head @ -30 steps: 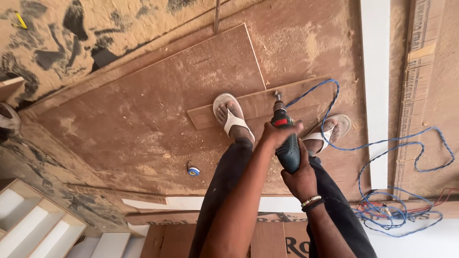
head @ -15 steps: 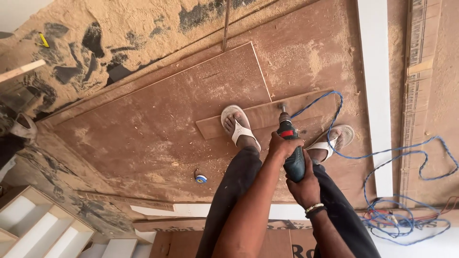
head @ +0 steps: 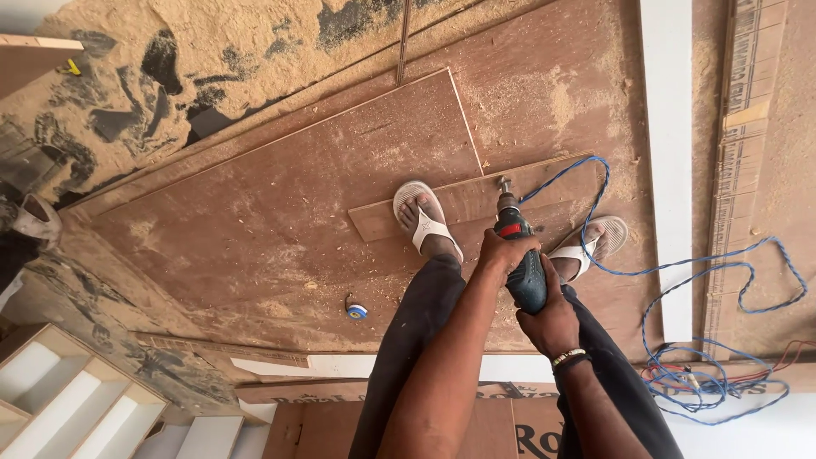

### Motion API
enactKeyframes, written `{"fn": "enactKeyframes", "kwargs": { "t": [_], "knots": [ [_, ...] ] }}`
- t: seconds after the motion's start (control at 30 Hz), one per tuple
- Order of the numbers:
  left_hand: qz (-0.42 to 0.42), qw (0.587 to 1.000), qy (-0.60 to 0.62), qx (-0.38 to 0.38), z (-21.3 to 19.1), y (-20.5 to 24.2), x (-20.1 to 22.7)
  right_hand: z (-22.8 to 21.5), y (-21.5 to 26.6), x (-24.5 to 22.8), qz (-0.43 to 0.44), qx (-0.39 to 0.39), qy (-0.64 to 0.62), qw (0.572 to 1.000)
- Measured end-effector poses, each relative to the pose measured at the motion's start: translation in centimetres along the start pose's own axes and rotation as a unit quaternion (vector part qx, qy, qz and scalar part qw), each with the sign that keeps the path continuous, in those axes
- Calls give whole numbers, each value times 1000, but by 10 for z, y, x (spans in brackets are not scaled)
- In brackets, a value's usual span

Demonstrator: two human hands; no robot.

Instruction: Drilling holes into wooden planks using a power drill.

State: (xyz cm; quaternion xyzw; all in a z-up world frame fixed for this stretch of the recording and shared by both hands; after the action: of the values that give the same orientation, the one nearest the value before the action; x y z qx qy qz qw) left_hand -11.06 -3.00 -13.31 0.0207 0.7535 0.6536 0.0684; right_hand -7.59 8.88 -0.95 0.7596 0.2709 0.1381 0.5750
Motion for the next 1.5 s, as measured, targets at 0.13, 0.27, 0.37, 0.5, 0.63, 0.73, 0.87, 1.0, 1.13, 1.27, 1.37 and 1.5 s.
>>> {"fn": "enactKeyframes", "kwargs": {
  "t": [0.13,0.27,0.37,0.5,0.63,0.73,0.87,1.0,1.13,1.27,1.37,1.5],
  "knots": [
    [6,1000,-1,-13,5,0,-4,5,3,1,0,13,-29,999],
    [-7,999,-28,20,2,11,8,8,-2,8,-1,17,-17,1000],
    [-26,998,-53,23,1,8,8,7,-2,6,-2,8,-27,1000],
    [-18,998,-63,16,-1,-4,5,8,-2,0,-9,10,-21,1000],
    [-4,999,-53,5,-4,-12,0,9,-3,-9,4,-3,-2,1000],
    [-5,999,-47,-5,0,-14,-1,5,1,-14,21,-13,-3,1000],
    [-8,999,-39,-3,-1,-18,4,2,-2,-15,-6,3,0,1000],
    [-5,999,-30,-15,1,-33,-1,-1,0,-21,1,3,-3,1000],
    [-13,999,-29,-23,3,-38,-5,-2,-3,-20,-5,1,3,1000],
    [-17,999,-27,-18,3,-35,-1,-1,-2,-19,-11,6,3,1000],
    [-27,999,-10,-28,5,-40,-5,-1,-5,-20,-7,3,10,1000],
    [-22,998,-43,-30,2,-43,-11,6,-6,-12,-13,-5,-9,1000]
  ]
}}
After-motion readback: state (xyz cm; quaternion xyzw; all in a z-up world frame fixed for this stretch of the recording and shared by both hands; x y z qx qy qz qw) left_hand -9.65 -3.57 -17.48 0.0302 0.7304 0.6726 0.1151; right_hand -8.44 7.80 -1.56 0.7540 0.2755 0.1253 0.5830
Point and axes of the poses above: each hand's wrist, its own y-axis away from the middle knuckle, its own z-axis out of the palm, x = y × z, the point moved 6 cm from there along -y, towards the middle knuckle, and after that the axes turned 4 degrees about y, right-handed, at the moved point
